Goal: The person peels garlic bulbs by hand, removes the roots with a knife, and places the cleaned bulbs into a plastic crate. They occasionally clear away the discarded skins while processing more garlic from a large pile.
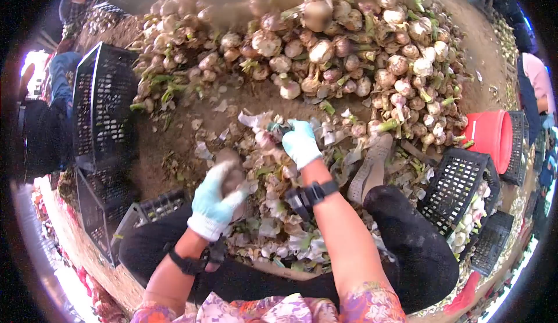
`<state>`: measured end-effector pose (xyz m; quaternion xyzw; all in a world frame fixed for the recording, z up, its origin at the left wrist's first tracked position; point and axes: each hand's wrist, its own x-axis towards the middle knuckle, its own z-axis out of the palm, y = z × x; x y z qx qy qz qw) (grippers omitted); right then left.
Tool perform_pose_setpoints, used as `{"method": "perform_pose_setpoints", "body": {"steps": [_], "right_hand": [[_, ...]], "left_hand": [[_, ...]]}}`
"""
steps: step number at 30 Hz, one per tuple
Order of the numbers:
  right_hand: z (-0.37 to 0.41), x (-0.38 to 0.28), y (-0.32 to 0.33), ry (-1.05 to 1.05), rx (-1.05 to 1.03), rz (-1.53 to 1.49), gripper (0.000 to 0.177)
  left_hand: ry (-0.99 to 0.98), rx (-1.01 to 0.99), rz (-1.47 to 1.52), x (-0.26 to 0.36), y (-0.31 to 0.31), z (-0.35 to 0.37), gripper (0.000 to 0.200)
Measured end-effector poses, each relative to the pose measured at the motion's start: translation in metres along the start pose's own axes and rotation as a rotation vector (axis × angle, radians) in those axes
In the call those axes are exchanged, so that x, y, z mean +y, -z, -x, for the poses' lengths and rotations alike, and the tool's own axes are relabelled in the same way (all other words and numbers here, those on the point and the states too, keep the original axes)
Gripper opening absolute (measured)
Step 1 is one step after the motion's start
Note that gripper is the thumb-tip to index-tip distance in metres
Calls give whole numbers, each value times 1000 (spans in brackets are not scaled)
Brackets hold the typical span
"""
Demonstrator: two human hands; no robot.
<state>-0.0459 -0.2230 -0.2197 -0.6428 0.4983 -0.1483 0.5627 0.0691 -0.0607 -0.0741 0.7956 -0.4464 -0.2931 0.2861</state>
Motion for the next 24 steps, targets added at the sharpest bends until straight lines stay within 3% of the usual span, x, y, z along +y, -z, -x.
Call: {"method": "perform_pose_setpoints", "body": {"steps": [1, 3, 4, 7, 8, 10, 11, 12, 17, 20, 24], "right_hand": [[22, -12, -3, 65, -48, -138, 16], [66, -49, -4, 110, -143, -366, 18], [85, -70, 1, 88, -142, -156, 21], [127, -93, 4, 252, -9, -290, 19], [132, -88, 9, 258, -11, -52, 12], [157, -104, 23, 294, -27, 117, 17], [162, -93, 21, 458, 38, 59, 12], [171, -96, 24, 464, 52, 66, 12], [197, -112, 36, 336, -17, -107, 14], [208, -115, 36, 302, 10, -73, 10], [213, -115, 38, 480, 52, 111, 7]], "left_hand": [[-57, 44, -121, -3, -1, 0, 51], [-67, 95, -61, 8, -3, 2, 59], [-94, 110, -21, 13, -2, 4, 59], [-191, 4, 59, 32, 3, 16, 48], [-216, 0, 67, 35, 3, 22, 48], [-202, -83, 264, 30, 2, 32, 49], [-159, -121, 462, 23, -4, 34, 51], [-185, -155, 388, 34, 7, 38, 51], [-384, -183, 436, 41, 13, 48, 53], [-281, -314, 541, 43, 11, 56, 54], [-179, -442, 736, 44, 19, 60, 57]]}}
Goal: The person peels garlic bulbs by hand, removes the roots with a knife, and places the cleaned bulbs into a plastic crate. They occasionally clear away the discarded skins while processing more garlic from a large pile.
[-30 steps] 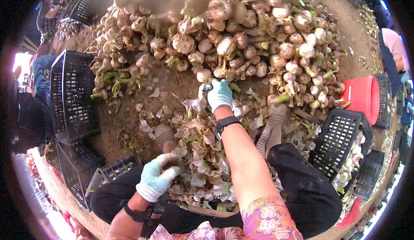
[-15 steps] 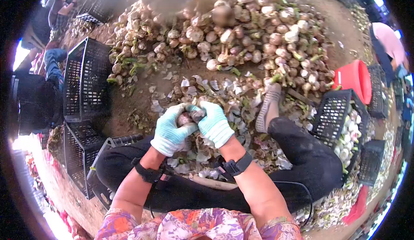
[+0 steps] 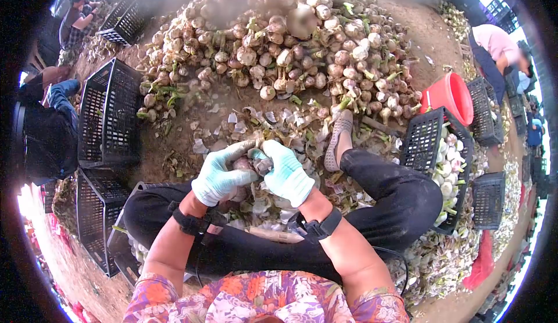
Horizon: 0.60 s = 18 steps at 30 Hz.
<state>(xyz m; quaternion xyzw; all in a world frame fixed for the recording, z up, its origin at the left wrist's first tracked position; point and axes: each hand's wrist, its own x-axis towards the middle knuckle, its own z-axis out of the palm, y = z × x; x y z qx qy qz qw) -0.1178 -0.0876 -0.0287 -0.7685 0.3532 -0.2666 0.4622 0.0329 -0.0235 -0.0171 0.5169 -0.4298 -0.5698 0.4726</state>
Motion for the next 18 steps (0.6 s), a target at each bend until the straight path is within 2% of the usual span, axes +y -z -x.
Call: {"method": "perform_pose_setpoints", "body": {"steps": [2, 6, 8, 9, 10, 12, 13, 14, 16, 17, 18], "right_hand": [[2, 0, 3, 113, 3, 16, 17], [6, 6, 9, 172, -49, 93, 22], [10, 12, 11, 272, 3, 120, 23], [9, -5, 19, 40, -63, -108, 23], [11, -1, 18, 37, -59, -109, 23], [17, 8, 14, -133, -38, -358, 19], [18, 5, 18, -43, -9, -71, 14], [21, 8, 17, -55, 4, -76, 14], [21, 7, 15, -62, 91, -34, 14], [24, 3, 17, -80, 84, -66, 10], [24, -5, 17, -81, 87, -74, 10]], "left_hand": [[44, 2, 45, 5, 1, 2, 58], [107, -29, 194, 6, 2, 3, 57], [132, -52, 303, 10, 2, 3, 57], [76, -67, 249, 6, 0, 1, 56], [79, -70, 247, 5, 0, 0, 56], [-212, -122, -346, 7, -4, -4, 57], [-197, -143, -418, 1, -5, -4, 58], [-191, -159, -419, 0, -6, -3, 58], [-114, -144, -106, 1, -8, -1, 57], [251, -111, 395, 5, -8, 4, 55], [249, -83, 533, 8, -10, 1, 56]]}}
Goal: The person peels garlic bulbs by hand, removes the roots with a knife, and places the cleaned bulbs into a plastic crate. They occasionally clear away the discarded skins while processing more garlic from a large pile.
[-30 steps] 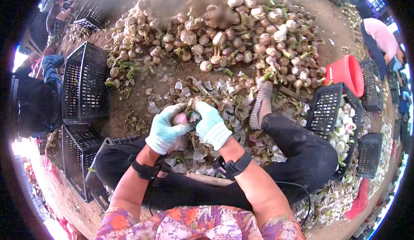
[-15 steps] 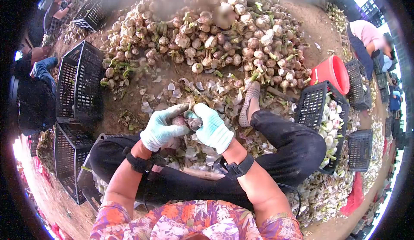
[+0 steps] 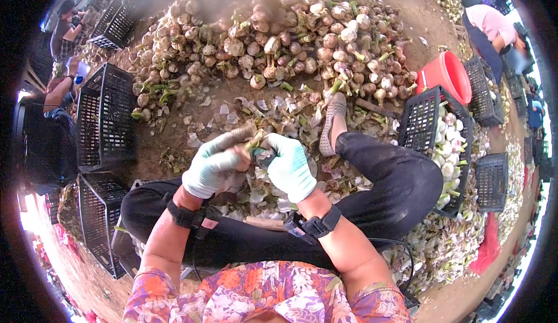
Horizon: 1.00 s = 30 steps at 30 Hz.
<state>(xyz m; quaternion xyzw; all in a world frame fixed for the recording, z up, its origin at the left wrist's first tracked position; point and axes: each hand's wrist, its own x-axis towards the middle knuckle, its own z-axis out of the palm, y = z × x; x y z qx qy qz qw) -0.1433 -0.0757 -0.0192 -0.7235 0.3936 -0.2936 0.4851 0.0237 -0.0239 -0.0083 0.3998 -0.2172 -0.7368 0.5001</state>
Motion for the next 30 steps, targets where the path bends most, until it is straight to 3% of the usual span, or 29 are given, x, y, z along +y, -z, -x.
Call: {"method": "perform_pose_setpoints", "body": {"steps": [3, 4, 6, 7, 8, 10, 11, 14, 15, 16, 18, 20, 21, 22, 24, 25, 26, 28, 30], "right_hand": [[0, -7, -8, 48, 154, -169, 12], [1, -6, -11, 52, 160, -171, 12], [3, -3, -17, -137, 202, -463, 13], [2, 1, -17, -15, 267, -250, 13], [4, 2, -17, -20, 269, -250, 13], [4, -10, -14, -40, 245, -189, 15], [4, -6, -14, -77, 222, -249, 16], [5, -15, -8, 24, 225, -270, 16], [11, -20, -5, -254, 105, -543, 18], [15, -16, -10, -240, 69, -725, 20], [13, -13, -11, 120, 90, -189, 22], [12, -9, -11, -34, 68, -335, 19], [11, -16, -4, -154, 32, -366, 19], [10, -11, -5, -156, 35, -365, 19], [12, 1, -8, 132, 128, -82, 20], [14, -2, -4, -324, 28, -410, 17], [4, 21, -1, 20, 81, -119, 16], [-6, 42, 2, 19, 330, 176, 14], [-11, 64, 8, 12, 303, 582, 22]], "left_hand": [[28, -115, 462, -11, 8, -8, 58], [28, -119, 455, -15, 11, -12, 58], [-127, 151, 117, -25, 12, -16, 63], [-235, 165, -255, -20, 0, -6, 69], [-456, 95, -535, -30, 12, -12, 83], [-342, 170, -169, -25, -2, -7, 74], [-385, 179, -229, -21, -6, -8, 56], [-265, 78, -23, -16, 6, -10, 42], [-140, 86, 248, -15, 0, -11, 40], [-19, 166, 429, -22, 14, -18, 42], [28, -14, 581, -23, 25, -21, 39], [-179, 221, -59, -20, 14, -17, 42], [-308, 199, -47, -17, 9, -15, 39], [-305, 196, -46, -17, 8, -15, 39], [-308, 166, -240, -17, 9, -11, 38], [-204, 157, -221, -10, 11, -8, 39], [-200, 159, -222, -8, 9, -5, 39], [-108, 52, -136, -5, 2, -2, 35], [152, -10, -140, 5, -5, 2, 60]]}}
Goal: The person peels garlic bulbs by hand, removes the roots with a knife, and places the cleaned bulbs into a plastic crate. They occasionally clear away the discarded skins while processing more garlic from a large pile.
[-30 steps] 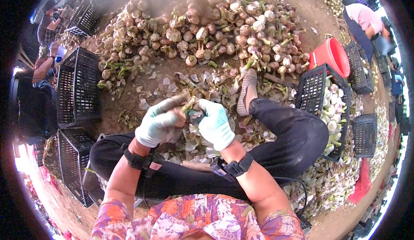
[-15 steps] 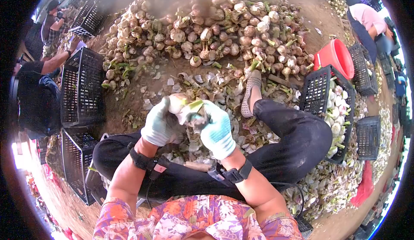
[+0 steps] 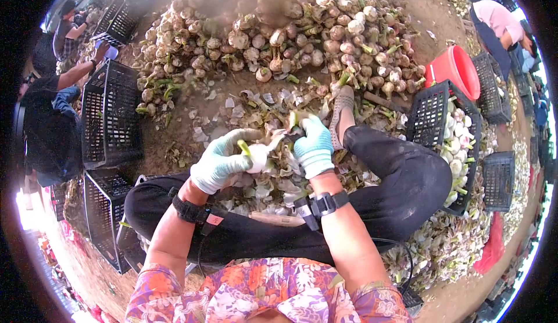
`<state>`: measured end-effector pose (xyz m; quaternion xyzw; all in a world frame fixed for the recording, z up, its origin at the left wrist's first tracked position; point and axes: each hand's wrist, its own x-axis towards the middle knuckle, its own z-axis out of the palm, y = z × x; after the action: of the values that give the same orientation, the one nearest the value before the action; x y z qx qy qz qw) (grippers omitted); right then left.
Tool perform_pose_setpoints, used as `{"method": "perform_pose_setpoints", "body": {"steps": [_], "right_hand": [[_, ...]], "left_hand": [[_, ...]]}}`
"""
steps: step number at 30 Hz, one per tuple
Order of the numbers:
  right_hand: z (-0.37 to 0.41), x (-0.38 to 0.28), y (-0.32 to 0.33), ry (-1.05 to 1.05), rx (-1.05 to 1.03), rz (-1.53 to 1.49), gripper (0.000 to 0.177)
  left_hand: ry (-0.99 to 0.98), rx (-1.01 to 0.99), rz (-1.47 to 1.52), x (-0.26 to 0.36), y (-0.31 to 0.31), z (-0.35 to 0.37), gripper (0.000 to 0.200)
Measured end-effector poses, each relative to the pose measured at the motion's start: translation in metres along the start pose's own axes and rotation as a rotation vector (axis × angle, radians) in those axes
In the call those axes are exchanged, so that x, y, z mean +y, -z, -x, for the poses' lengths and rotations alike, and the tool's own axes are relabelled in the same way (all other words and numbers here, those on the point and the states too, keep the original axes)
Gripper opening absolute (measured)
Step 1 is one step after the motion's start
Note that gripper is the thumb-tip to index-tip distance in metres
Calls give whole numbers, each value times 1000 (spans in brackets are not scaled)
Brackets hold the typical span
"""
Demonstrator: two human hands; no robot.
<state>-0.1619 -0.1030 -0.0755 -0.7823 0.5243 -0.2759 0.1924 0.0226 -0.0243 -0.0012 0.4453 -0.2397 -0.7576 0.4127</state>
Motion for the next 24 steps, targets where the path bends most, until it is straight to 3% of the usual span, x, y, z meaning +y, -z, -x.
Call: {"method": "perform_pose_setpoints", "body": {"steps": [2, 3, 4, 6, 7, 8, 9, 10, 12, 13, 14, 16, 17, 18, 19, 20, 22, 24], "right_hand": [[3, -3, 7, 61, 44, -114, 31], [3, -18, 20, 8, -33, -463, 36], [3, -29, 29, -48, -112, -815, 41], [4, -40, 40, -38, -468, -1042, 42], [5, -37, 35, 24, -638, -952, 41], [7, -36, 23, 309, -500, -696, 33], [9, -41, 20, 204, -454, -752, 28], [12, -45, 18, 101, -408, -809, 24], [17, -46, 8, -86, -321, -580, 18], [16, -52, 10, -100, -226, -539, 19], [19, -52, -1, -37, -93, -517, 14], [18, -59, -11, -214, -116, -889, 8], [16, -57, -8, -275, -145, -865, 8], [8, -57, 1, -335, -178, -841, 11], [3, -49, -4, -588, -217, -997, 11], [12, 0, -61, -623, -90, -1006, 8], [3, 14, -59, -578, -310, -560, 7], [-8, 4, -48, -577, -342, -846, 15]], "left_hand": [[-101, -6, -89, -7, 7, -6, 71], [-99, -4, -86, -10, 10, -8, 71], [-161, -13, -72, -12, 14, -10, 79], [-221, -27, -64, -13, 18, -11, 87], [-224, -54, -93, -12, 20, -13, 91], [-227, -87, -120, -12, 20, -14, 95], [-228, 18, -151, -13, 18, -13, 91], [-226, 3, -150, -15, 20, -14, 91], [-251, 204, -50, -18, 23, -16, 69], [-238, 252, -94, -15, 17, -14, 46], [-236, 251, -93, -20, 16, -17, 46], [-262, 391, 2, -27, 17, -21, 30], [-317, 410, -7, -27, 17, -21, 23], [-235, 388, 111, -23, 19, -19, 25], [-256, 325, 203, -25, 24, -18, 26], [-276, 256, 292, -27, 29, -18, 27], [-259, 252, 343, -17, 29, -16, 32], [-273, 76, 518, -10, 31, -18, 36]]}}
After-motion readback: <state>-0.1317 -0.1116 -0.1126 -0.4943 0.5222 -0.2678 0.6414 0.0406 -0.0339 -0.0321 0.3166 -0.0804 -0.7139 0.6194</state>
